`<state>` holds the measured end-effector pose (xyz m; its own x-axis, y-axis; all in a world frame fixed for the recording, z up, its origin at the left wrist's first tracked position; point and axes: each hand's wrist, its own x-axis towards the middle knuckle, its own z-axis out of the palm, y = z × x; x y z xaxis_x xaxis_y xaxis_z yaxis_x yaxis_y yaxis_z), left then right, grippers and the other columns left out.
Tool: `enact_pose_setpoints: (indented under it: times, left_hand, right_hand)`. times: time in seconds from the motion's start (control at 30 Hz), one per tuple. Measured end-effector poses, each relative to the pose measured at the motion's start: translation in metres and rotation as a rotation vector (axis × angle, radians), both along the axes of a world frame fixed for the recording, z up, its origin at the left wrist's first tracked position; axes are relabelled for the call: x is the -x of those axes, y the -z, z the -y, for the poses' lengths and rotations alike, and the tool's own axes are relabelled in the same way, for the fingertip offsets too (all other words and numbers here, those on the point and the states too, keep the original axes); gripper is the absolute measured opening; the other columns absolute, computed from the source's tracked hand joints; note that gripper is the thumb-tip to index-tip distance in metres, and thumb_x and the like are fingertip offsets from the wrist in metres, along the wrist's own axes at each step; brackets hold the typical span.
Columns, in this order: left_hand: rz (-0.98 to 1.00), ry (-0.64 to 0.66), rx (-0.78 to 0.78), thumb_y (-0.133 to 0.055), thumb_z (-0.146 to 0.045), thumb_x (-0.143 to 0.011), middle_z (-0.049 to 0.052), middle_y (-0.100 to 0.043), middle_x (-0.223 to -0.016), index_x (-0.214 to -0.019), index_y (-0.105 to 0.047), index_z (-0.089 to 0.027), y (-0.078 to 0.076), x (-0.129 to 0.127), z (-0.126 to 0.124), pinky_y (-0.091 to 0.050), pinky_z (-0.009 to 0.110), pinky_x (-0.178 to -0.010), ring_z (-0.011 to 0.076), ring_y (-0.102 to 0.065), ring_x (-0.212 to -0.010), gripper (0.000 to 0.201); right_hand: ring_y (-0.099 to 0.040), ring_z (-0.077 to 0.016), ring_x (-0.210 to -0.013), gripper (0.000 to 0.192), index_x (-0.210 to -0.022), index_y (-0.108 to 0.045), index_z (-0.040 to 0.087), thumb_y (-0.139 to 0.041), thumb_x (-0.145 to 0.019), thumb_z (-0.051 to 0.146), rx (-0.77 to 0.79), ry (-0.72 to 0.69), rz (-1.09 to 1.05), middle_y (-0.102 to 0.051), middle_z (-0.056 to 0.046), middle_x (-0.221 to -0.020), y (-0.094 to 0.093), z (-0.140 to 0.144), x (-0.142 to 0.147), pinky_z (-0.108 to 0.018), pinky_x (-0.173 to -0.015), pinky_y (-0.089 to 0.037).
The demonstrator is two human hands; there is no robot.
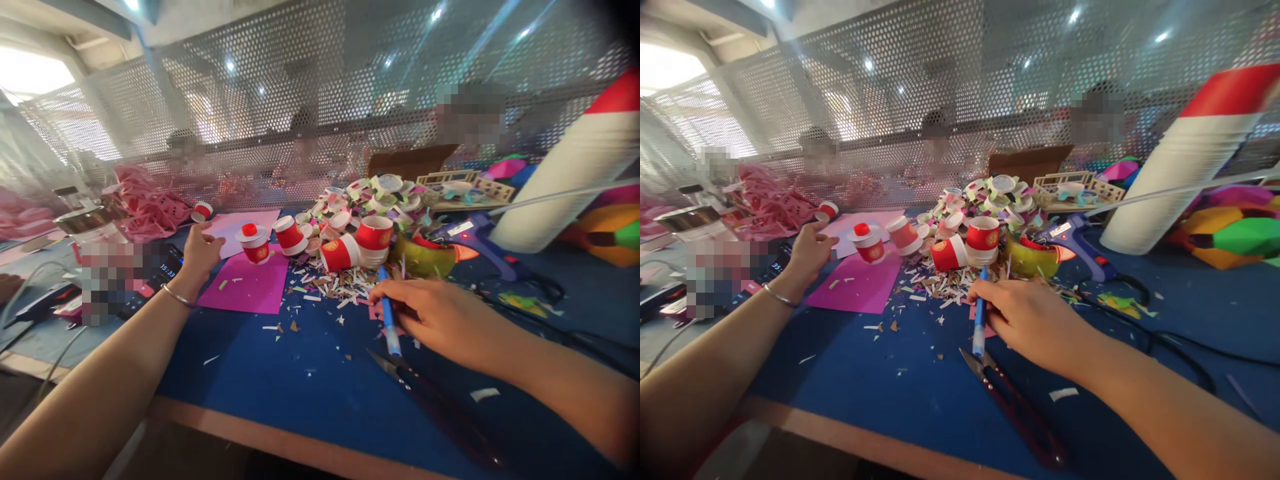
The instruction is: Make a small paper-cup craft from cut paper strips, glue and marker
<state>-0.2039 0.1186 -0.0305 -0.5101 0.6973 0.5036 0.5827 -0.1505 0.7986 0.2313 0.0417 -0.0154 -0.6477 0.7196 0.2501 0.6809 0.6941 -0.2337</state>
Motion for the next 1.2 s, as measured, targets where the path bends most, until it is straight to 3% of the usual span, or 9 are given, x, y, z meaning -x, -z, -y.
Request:
enact_pose_setpoints:
  times: [0.1, 0.23, 0.33, 0.47, 0.63, 0.73, 0.87, 1.0, 1.2]
  left_hand:
    - [-0.2, -0.049, -0.12, -0.069, -0.017, -0.089, 0.001, -0.062, -0.092, -0.126, -0.058, -0.016, -0.012, -0.017, 0.01, -0.054, 0.033, -0.076, 0.0162, -0.061, -0.077, 0.039]
    - [-0.497, 0.023, -0.208, -0.061, -0.019, -0.091, 0.005, -0.065, -0.104, -0.121, -0.061, -0.021, -0.025, -0.05, 0.027, -0.049, 0.041, -0.093, 0.0217, -0.059, -0.094, 0.03]
    - [-0.7, 0.115, -0.172, -0.063, -0.023, -0.089, 0.007, -0.068, -0.112, -0.117, -0.065, -0.023, -0.029, -0.073, 0.034, -0.039, 0.051, -0.108, 0.0288, -0.055, -0.111, 0.028]
    - [-0.865, 0.21, -0.089, -0.064, -0.025, -0.088, 0.009, -0.068, -0.123, -0.121, -0.065, -0.025, -0.036, -0.093, 0.034, -0.034, 0.057, -0.108, 0.034, -0.051, -0.118, 0.033]
    - [-0.962, 0.293, -0.001, -0.071, -0.028, -0.082, 0.013, -0.067, -0.127, -0.123, -0.066, -0.024, -0.056, -0.106, 0.022, -0.031, 0.06, -0.107, 0.0409, -0.045, -0.125, 0.042]
    - [-0.963, 0.32, 0.022, -0.071, -0.03, -0.083, 0.014, -0.067, -0.126, -0.124, -0.066, -0.022, -0.063, -0.122, 0.018, -0.031, 0.059, -0.106, 0.0407, -0.046, -0.123, 0.042]
    - [-0.988, 0.449, 0.043, -0.066, -0.038, -0.088, 0.01, -0.067, -0.129, -0.128, -0.064, -0.026, -0.06, -0.158, 0.023, -0.035, 0.05, -0.105, 0.0351, -0.049, -0.123, 0.041]
    - [-1.044, 0.574, 0.121, -0.074, -0.044, -0.079, 0.009, -0.07, -0.114, -0.131, -0.062, -0.026, -0.05, -0.189, 0.022, -0.04, 0.051, -0.098, 0.0368, -0.051, -0.116, 0.056]
    - [-1.018, 0.582, 0.148, -0.076, -0.033, -0.076, 0.014, -0.067, -0.117, -0.133, -0.057, -0.018, -0.037, -0.2, 0.014, -0.04, 0.058, -0.102, 0.0399, -0.052, -0.12, 0.062]
  right_hand:
    - [-0.074, -0.0223, -0.075, 0.03, -0.102, -0.072, 0.022, -0.053, -0.083, 0.01, -0.075, 0.038, 0.042, -0.077, -0.004, -0.083, -0.002, 0.003, 0.0, -0.032, -0.066, -0.05]
    - [-0.074, -0.0241, -0.07, 0.027, -0.099, -0.072, 0.022, -0.055, -0.081, 0.009, -0.104, 0.137, 0.167, -0.076, -0.004, -0.076, -0.004, 0.006, 0.003, -0.03, -0.059, -0.043]
    - [-0.073, -0.0257, -0.068, 0.023, -0.099, -0.073, 0.022, -0.058, -0.083, 0.012, -0.096, 0.203, 0.264, -0.077, -0.006, -0.073, -0.005, 0.006, 0.005, -0.03, -0.055, -0.038]
    - [-0.073, -0.0264, -0.067, 0.017, -0.093, -0.074, 0.021, -0.061, -0.084, 0.014, -0.083, 0.242, 0.308, -0.076, -0.007, -0.071, -0.008, 0.007, 0.006, -0.03, -0.054, -0.036]
    - [-0.075, -0.0308, -0.072, 0.015, -0.098, -0.074, 0.02, -0.062, -0.093, 0.029, -0.077, 0.25, 0.311, -0.077, -0.011, -0.076, -0.011, 0.009, 0.006, -0.032, -0.055, -0.041]
    - [-0.075, -0.0314, -0.075, 0.016, -0.1, -0.074, 0.02, -0.064, -0.094, 0.03, -0.072, 0.249, 0.303, -0.078, -0.011, -0.079, -0.011, 0.009, 0.005, -0.033, -0.056, -0.043]
    - [-0.075, -0.03, -0.076, 0.015, -0.102, -0.073, 0.021, -0.067, -0.091, 0.029, -0.065, 0.234, 0.281, -0.078, -0.01, -0.08, -0.012, 0.009, 0.003, -0.032, -0.057, -0.043]
    - [-0.074, -0.0278, -0.071, 0.012, -0.099, -0.072, 0.02, -0.068, -0.09, 0.028, -0.058, 0.229, 0.254, -0.076, -0.007, -0.076, -0.014, 0.01, 0.002, -0.03, -0.054, -0.039]
    - [-0.073, -0.0263, -0.07, 0.007, -0.09, -0.071, 0.021, -0.071, -0.089, 0.028, -0.047, 0.22, 0.206, -0.074, -0.006, -0.071, -0.013, 0.009, 0.001, -0.029, -0.053, -0.035]
